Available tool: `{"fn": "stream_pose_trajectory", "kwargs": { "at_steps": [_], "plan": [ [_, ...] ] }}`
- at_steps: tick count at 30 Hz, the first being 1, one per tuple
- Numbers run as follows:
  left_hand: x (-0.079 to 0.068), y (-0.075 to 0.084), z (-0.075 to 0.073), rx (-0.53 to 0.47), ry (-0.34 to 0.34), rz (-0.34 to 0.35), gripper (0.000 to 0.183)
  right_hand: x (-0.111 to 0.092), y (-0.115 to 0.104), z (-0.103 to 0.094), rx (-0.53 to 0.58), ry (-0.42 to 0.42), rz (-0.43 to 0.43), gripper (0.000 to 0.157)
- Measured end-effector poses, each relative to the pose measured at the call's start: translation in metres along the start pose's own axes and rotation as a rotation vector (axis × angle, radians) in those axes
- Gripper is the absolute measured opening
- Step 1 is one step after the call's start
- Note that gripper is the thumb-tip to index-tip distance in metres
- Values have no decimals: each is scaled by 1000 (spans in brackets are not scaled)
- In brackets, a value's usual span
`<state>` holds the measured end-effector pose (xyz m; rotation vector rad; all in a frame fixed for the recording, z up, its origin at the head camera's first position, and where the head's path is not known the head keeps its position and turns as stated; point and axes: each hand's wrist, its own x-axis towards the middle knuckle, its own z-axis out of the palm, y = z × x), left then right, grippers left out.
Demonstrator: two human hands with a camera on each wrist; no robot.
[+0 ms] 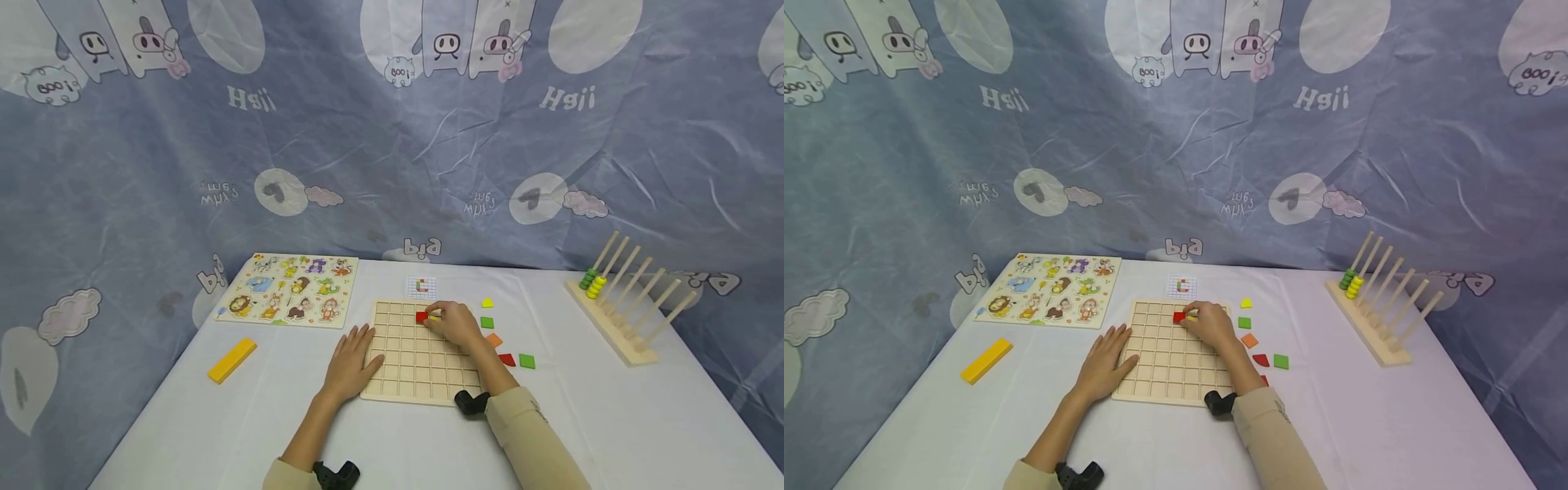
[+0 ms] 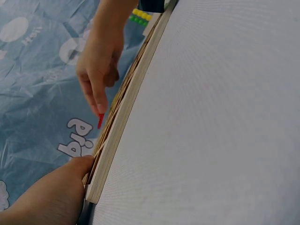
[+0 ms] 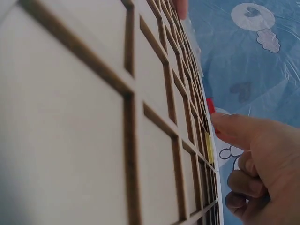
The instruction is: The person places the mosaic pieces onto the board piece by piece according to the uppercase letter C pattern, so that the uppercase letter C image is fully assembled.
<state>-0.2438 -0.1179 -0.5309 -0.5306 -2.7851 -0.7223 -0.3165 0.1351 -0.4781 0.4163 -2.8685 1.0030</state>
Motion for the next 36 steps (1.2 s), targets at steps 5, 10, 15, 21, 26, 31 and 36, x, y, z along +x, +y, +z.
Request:
{"fn": "stream_pose_trajectory", "kwargs": {
  "at_steps": [5, 10, 15, 21, 26, 31, 36],
  "plan": [
    [-1, 2, -1, -6, 2, 4, 63, -2, 5, 2, -8, -8, 5, 28],
    [-2, 1, -1, -9, 10, 5, 62, -2, 4, 4, -8, -14, -5, 29],
    [-2, 1, 0, -10, 3, -2, 62, -2, 4, 3, -2, -27, 4, 31],
    [0, 1, -1, -8, -2, -4, 63, -4, 7, -12, 41, -2, -7, 27],
    [1, 2, -2, -1, -5, -3, 62, -5, 19, -35, -17, 57, 2, 24],
    [0, 2, -3, 2, -9, -6, 62, -6, 43, -53, -39, 91, 9, 26],
    [-2, 2, -2, -5, 1, 0, 62, -3, 63, -66, 0, 112, -1, 30]
  ]
}}
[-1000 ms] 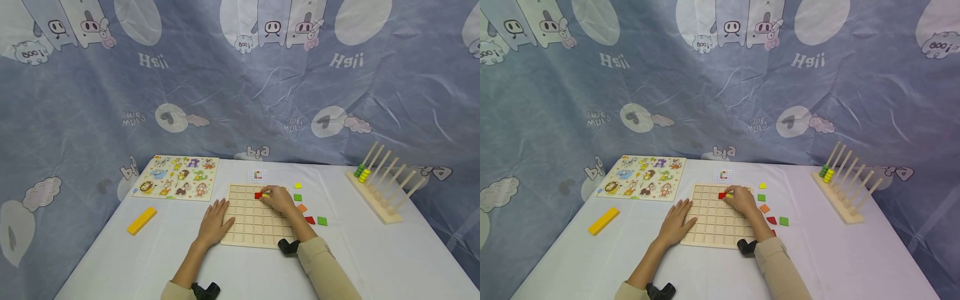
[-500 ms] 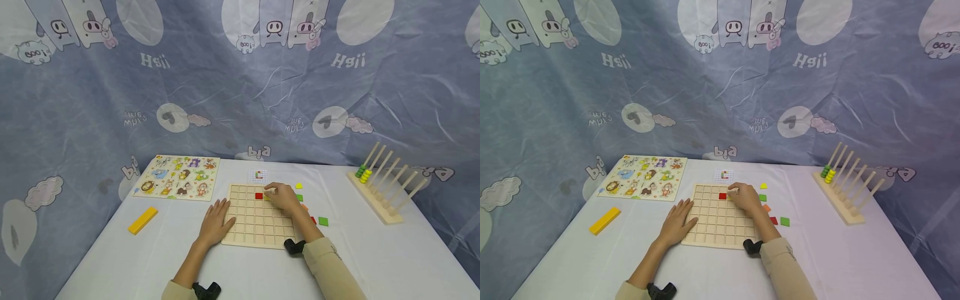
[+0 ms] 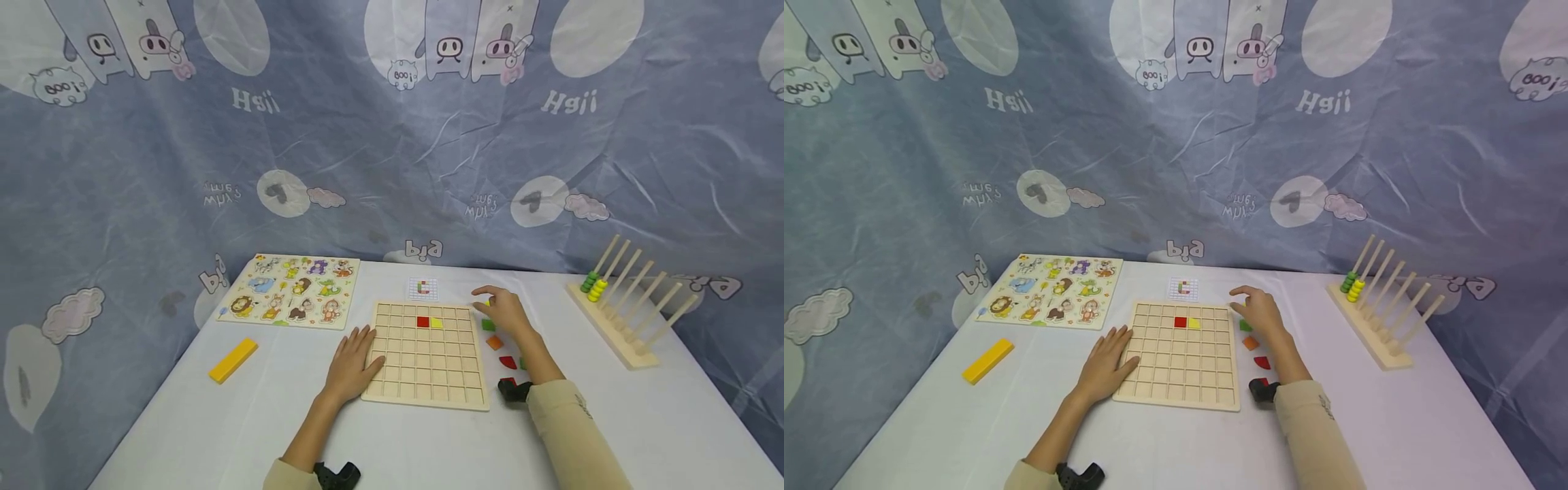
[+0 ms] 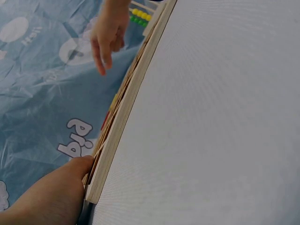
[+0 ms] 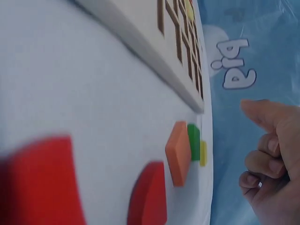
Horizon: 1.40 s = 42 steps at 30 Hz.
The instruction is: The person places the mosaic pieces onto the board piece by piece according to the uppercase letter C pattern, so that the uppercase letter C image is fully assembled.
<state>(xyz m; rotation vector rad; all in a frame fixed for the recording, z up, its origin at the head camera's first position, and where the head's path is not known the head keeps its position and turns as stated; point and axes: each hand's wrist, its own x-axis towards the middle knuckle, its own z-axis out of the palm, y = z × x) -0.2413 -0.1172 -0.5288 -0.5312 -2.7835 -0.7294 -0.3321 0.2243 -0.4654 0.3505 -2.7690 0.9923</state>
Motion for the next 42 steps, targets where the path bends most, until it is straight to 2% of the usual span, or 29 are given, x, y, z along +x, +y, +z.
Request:
{"fn": "stream_pose_trajectory", "kwargs": {
  "at_steps": [5, 13, 18, 27, 32, 35, 42],
  "plan": [
    [0, 0, 0, 3, -6, -2, 62, 5, 17, -7, -19, 2, 32, 32],
    [0, -1, 0, 12, -9, -4, 63, 6, 38, -9, -139, -76, 143, 39],
    [2, -1, 1, 15, -14, -7, 63, 3, 43, -10, -157, -98, 172, 36],
    [2, -1, 1, 18, -10, -9, 63, 1, 42, -10, -173, -79, 169, 31],
    [0, 0, 1, 7, -11, -8, 63, -1, 33, -12, -195, -70, 143, 32],
    [0, 0, 2, 5, -12, -6, 63, -3, 22, -12, -184, -32, 101, 33],
    [0, -2, 2, 10, -3, 0, 63, 0, -27, -5, -149, 44, -19, 32]
  ]
}}
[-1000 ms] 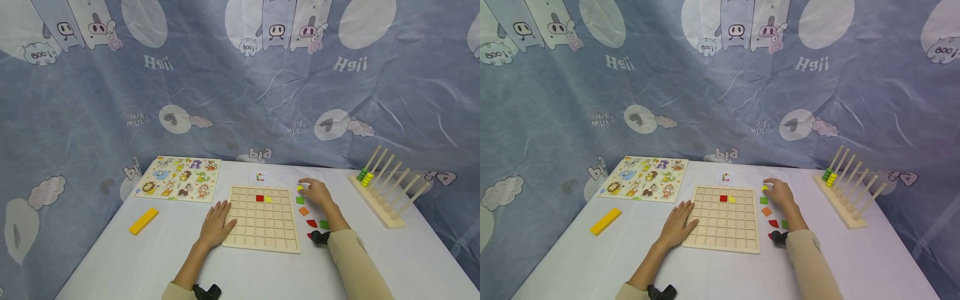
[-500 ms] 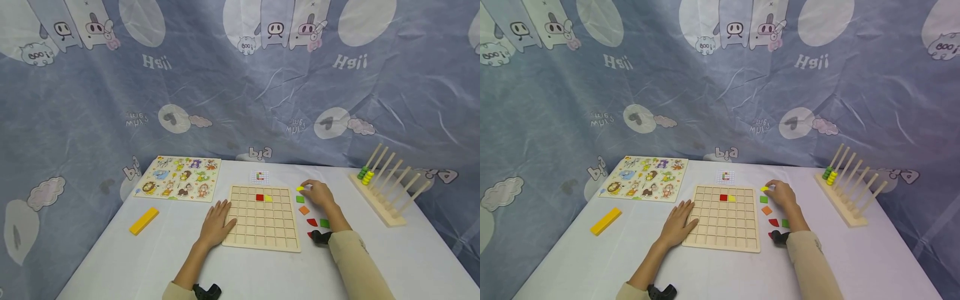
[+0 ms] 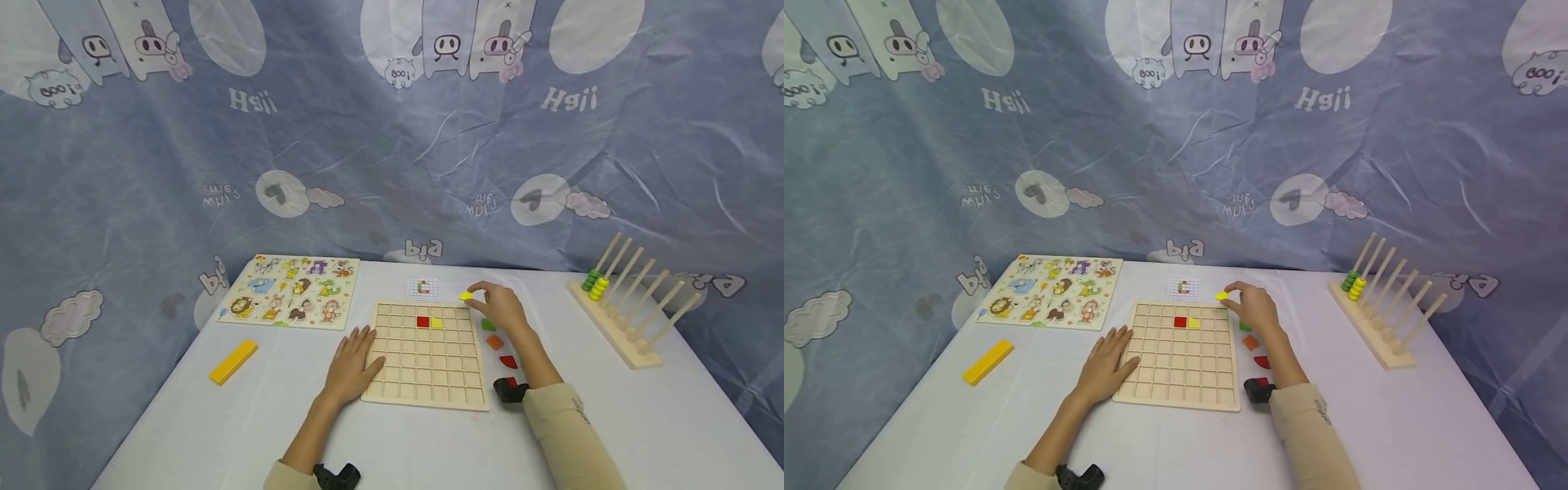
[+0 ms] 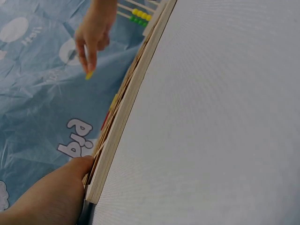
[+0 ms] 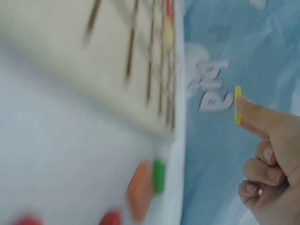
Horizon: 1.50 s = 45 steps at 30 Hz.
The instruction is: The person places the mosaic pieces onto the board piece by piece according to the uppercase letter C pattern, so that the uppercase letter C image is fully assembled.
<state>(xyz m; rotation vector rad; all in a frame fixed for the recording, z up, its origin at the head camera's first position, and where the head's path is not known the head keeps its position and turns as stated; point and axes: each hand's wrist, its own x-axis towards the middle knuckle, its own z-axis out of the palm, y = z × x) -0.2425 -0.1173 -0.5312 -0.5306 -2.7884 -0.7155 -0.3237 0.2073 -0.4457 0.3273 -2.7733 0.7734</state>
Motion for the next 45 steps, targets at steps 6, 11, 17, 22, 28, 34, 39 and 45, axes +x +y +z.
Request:
{"fn": "stream_pose_trajectory", "kwargs": {
  "at_steps": [6, 11, 17, 22, 28, 34, 39, 45],
  "plan": [
    [0, -1, -1, -2, 3, -1, 62, 4, -43, 11, 40, -14, -46, 34],
    [0, -1, -1, -7, -5, -7, 63, 6, -64, 30, 66, -47, -60, 34],
    [1, -1, 0, -10, -3, -6, 63, 6, -78, 50, 92, -62, -68, 32],
    [2, -1, 0, -2, -2, -7, 63, 4, -80, 64, 83, -93, -60, 29],
    [1, -1, 0, -2, -2, -5, 63, 2, -79, 75, 78, -135, -9, 26],
    [1, -1, -1, 3, -3, -8, 63, 4, -76, 79, 32, -157, -27, 28],
    [1, -1, -1, -3, -1, -7, 63, 4, -73, 82, 9, -166, -34, 28],
    [1, -1, 0, 0, -1, -5, 63, 5, -68, 84, -1, -182, -38, 28]
  ]
}}
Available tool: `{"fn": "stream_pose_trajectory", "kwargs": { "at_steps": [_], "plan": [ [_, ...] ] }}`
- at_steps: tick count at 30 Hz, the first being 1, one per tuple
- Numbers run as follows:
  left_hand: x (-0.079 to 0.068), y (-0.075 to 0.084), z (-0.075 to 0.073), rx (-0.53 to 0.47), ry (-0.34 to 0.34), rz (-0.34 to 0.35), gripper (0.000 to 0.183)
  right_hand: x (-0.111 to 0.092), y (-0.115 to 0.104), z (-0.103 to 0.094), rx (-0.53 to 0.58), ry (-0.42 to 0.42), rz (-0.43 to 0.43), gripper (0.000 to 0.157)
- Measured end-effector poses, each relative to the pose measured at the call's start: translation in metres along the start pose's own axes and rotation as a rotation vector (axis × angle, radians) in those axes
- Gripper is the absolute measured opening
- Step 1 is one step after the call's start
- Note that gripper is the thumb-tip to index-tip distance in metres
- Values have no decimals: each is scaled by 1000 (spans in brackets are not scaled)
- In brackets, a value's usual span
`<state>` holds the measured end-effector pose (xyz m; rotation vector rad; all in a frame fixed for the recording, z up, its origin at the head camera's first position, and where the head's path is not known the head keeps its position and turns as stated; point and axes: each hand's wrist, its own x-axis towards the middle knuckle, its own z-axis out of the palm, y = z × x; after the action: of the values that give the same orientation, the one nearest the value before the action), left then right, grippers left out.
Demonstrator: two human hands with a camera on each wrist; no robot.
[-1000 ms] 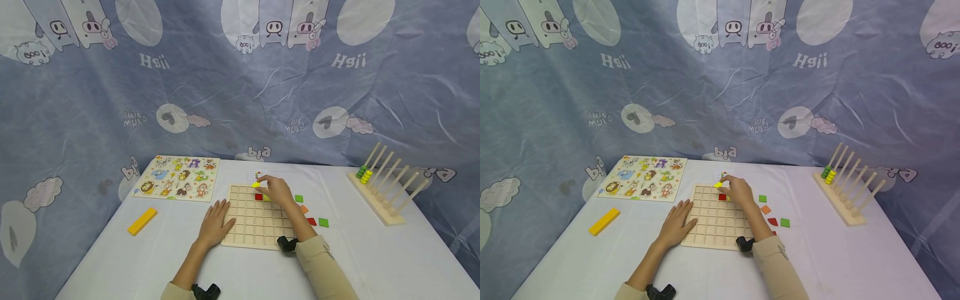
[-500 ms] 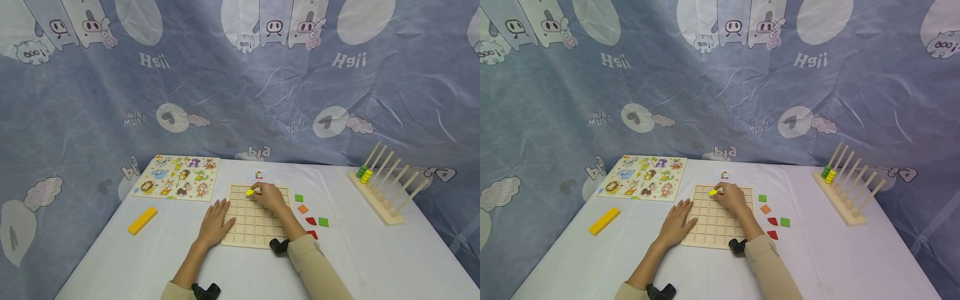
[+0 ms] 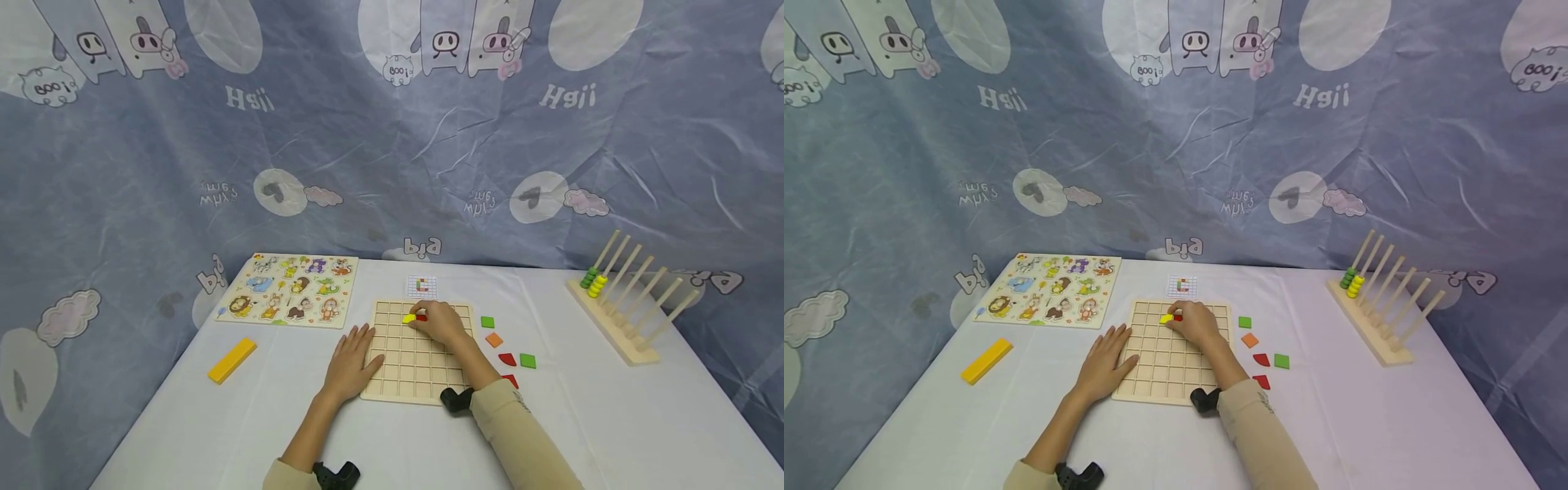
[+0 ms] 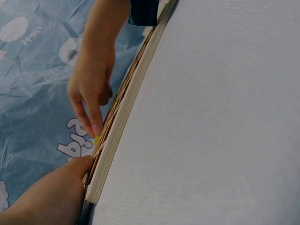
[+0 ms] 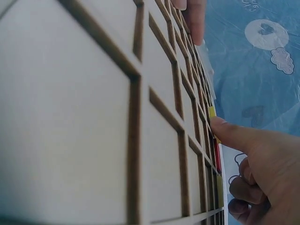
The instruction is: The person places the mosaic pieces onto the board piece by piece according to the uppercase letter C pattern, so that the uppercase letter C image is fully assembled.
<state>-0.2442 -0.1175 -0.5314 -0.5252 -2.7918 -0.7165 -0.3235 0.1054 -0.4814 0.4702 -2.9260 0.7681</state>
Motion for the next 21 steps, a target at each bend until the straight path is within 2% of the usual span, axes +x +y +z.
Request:
{"fn": "stream_pose_trajectory", "kwargs": {
  "at_steps": [8, 11, 17, 21],
  "plan": [
    [0, 0, -1, -4, 1, 6, 63, 0, 1, 0, 17, 5, 18, 32],
    [1, 0, -2, 1, 2, 9, 63, -2, 0, -5, 55, 16, 28, 33],
    [0, 1, -2, -10, 3, 8, 62, -12, 5, -26, 151, 31, 10, 29],
    [-1, 2, -2, -14, 5, 7, 63, -23, 17, -47, 200, 96, -25, 30]
  ]
}}
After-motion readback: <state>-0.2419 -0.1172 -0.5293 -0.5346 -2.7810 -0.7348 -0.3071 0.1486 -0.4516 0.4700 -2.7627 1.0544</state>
